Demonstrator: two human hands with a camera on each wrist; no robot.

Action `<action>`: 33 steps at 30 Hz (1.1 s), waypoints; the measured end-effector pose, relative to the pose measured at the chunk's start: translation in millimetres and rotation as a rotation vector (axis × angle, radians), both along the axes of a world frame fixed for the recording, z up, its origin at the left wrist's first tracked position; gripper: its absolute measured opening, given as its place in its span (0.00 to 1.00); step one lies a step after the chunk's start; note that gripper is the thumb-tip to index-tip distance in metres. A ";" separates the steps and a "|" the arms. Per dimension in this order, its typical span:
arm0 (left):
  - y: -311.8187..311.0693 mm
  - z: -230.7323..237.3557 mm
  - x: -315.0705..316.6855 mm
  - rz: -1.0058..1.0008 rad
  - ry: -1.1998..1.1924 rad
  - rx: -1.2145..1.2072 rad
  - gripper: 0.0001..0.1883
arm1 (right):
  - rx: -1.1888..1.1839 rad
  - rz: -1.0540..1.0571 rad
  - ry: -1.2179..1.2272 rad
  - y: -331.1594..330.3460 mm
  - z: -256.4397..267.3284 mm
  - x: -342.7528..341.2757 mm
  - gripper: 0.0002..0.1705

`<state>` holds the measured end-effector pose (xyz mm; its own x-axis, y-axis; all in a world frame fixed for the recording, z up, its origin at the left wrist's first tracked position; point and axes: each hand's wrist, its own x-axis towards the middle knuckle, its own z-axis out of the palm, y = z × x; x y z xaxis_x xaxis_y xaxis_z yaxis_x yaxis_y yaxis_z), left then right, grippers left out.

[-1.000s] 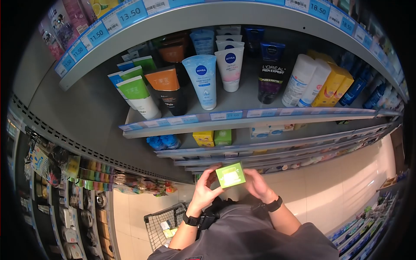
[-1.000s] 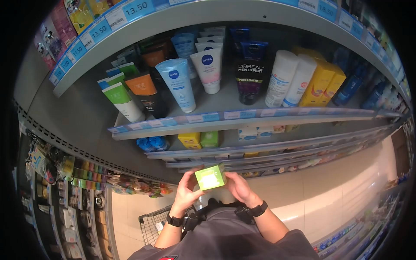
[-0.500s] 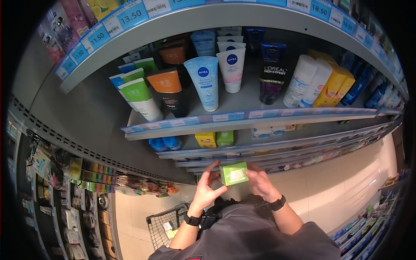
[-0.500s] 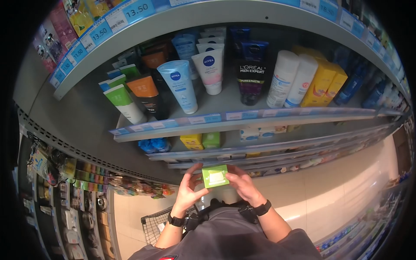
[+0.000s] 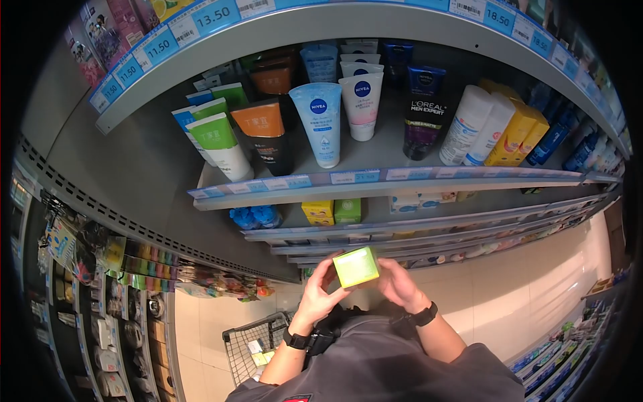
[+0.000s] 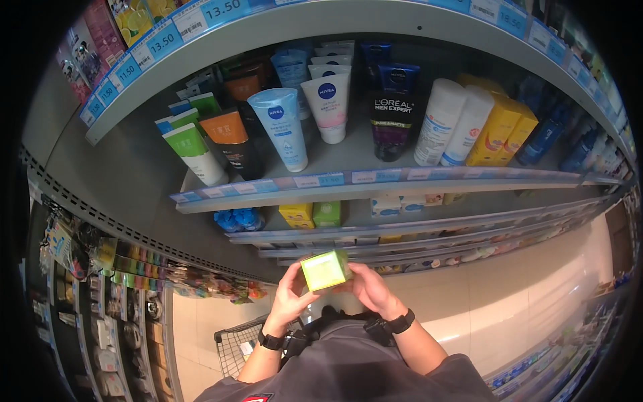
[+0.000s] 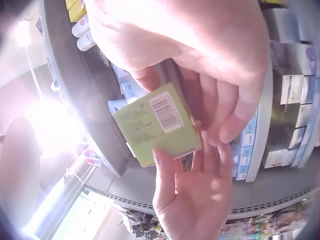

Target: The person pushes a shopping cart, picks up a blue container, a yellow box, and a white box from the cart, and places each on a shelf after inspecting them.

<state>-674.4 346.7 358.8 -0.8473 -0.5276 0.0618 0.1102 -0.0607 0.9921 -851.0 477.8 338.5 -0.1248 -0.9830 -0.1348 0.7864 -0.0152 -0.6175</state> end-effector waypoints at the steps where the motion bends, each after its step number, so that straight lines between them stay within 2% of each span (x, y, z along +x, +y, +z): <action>1: 0.0 -3.2 0.1 0.044 0.031 0.043 0.39 | 0.001 -0.001 0.001 1.6 -0.9 0.6 0.25; 3: -2.0 -6.8 0.4 0.061 0.042 0.018 0.39 | 0.091 -0.147 0.125 3.7 0.2 3.0 0.23; 7: -1.0 -18.1 0.6 0.098 0.131 -0.056 0.38 | 0.099 -0.151 0.231 9.4 7.0 2.5 0.25; 10: -1.4 -11.0 0.3 0.076 0.035 -0.134 0.39 | 0.082 -0.214 0.320 9.6 14.0 7.9 0.27; 14: -0.3 -10.7 -0.6 0.065 0.036 -0.135 0.40 | 0.065 -0.186 0.287 16.0 0.2 2.4 0.28; 16: 1.3 -7.2 -2.4 0.076 0.027 -0.022 0.41 | 0.061 -0.158 0.277 19.4 -6.0 -0.1 0.27; 21: 4.1 -3.7 -5.2 0.040 -0.002 0.009 0.42 | 0.021 -0.173 0.007 15.3 1.6 9.9 0.26; 25: 1.2 -11.1 -3.1 0.064 0.039 -0.013 0.42 | 0.052 -0.132 -0.059 11.0 5.0 10.3 0.26; 27: -0.7 -11.3 -2.4 0.073 0.033 -0.008 0.41 | 0.179 -0.110 0.172 14.8 -4.9 5.7 0.27; 33: 0.3 -14.4 -3.8 0.100 0.007 -0.087 0.38 | 0.139 -0.207 0.306 14.4 -4.8 6.4 0.30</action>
<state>-678.2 347.0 344.3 -0.7901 -0.6018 0.1165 0.1179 0.0374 0.9923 -844.7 492.3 333.6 -0.3733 -0.9079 -0.1906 0.5546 -0.0536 -0.8304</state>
